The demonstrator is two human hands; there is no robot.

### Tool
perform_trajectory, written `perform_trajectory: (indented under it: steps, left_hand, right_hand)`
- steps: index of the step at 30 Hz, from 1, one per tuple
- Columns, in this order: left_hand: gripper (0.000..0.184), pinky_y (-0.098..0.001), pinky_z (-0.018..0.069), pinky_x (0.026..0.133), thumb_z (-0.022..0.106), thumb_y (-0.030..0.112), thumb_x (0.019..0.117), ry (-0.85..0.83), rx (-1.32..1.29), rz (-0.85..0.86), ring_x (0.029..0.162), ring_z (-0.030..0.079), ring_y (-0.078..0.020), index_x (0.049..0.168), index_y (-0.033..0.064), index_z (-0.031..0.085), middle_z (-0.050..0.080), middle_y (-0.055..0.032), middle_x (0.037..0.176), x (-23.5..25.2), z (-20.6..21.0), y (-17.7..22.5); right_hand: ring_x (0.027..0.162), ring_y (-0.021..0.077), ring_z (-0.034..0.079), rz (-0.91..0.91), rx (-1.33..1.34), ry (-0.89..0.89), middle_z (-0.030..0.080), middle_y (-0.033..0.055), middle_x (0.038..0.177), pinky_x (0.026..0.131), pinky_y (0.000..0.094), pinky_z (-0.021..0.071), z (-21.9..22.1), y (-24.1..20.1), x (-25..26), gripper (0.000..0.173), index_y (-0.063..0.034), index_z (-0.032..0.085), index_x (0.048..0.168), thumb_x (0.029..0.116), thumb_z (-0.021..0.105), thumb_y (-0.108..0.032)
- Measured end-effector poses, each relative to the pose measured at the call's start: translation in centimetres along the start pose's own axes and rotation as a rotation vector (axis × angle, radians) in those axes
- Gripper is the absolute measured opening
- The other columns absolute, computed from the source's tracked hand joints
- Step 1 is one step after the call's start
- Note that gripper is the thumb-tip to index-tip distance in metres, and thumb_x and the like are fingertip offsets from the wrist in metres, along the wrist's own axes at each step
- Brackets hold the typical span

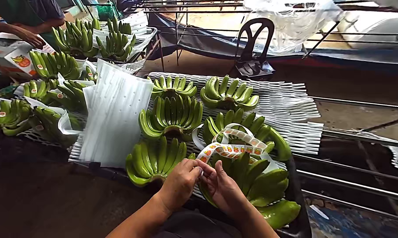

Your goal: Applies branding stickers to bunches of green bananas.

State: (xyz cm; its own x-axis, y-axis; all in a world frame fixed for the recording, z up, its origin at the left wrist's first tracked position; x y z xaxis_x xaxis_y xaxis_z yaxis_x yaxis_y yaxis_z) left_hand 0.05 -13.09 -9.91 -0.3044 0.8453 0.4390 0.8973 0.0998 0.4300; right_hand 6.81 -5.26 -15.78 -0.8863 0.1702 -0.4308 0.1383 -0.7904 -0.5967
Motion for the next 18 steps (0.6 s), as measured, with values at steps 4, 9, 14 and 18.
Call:
perform_trajectory:
  steps: [4,9,14,18]
  left_hand:
    - [0.014,-0.0324,0.0562,0.095,0.067,0.013,0.0930,0.050,-0.050,-0.040,0.105,0.070,-0.0240,0.099,0.0028,0.075,0.073,-0.0124,0.105,-1.4,-0.6,-0.6]
    - [0.029,-0.0297,0.0554,0.095,0.079,0.013,0.0832,-0.115,-0.305,-0.280,0.104,0.070,-0.0209,0.109,0.0001,0.077,0.074,-0.0136,0.110,-1.4,-0.8,-2.6]
    - [0.025,-0.0383,0.0573,0.088,0.081,0.008,0.0797,-0.250,-0.166,-0.212,0.093,0.069,-0.0294,0.103,-0.0008,0.075,0.071,-0.0152,0.096,-1.1,0.3,-1.9]
    - [0.020,-0.0425,0.0571,0.088,0.079,0.004,0.0782,-0.301,-0.162,-0.171,0.098,0.068,-0.0320,0.098,0.0012,0.073,0.070,-0.0165,0.101,-1.8,1.1,-1.4]
  right_hand:
    - [0.112,0.0149,0.068,0.067,0.114,-0.075,0.068,0.0099,0.125,0.099,0.0284,0.0528,0.3,1.1,0.2,0.078,-0.0007,0.047,0.143,0.1075,0.002,-0.053]
    - [0.119,0.0168,0.064,0.066,0.091,-0.101,0.064,0.0121,0.133,0.104,0.0310,0.0505,0.2,2.3,0.3,0.081,0.0019,0.042,0.146,0.1061,-0.001,-0.055]
    - [0.122,0.0108,0.061,0.017,-0.099,-0.134,0.058,0.0079,0.142,0.105,0.0266,0.0481,0.0,2.9,0.0,0.075,-0.0003,0.026,0.156,0.1076,0.011,-0.055]
    - [0.128,0.0115,0.059,-0.011,-0.212,-0.227,0.057,0.0083,0.145,0.112,0.0289,0.0454,0.0,3.4,-0.7,0.084,0.0038,0.030,0.154,0.1044,0.025,-0.064]
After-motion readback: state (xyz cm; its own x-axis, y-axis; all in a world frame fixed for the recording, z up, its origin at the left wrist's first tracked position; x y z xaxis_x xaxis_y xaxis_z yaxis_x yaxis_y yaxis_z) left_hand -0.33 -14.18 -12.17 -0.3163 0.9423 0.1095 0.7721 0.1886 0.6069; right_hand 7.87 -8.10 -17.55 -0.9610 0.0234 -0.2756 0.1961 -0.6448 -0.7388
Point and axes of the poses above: each hand's wrist, its own x-axis towards the middle knuckle, its own z-axis out of the palm, y = z × x, the point moved 8 cm from there along x, towards the middle knuckle
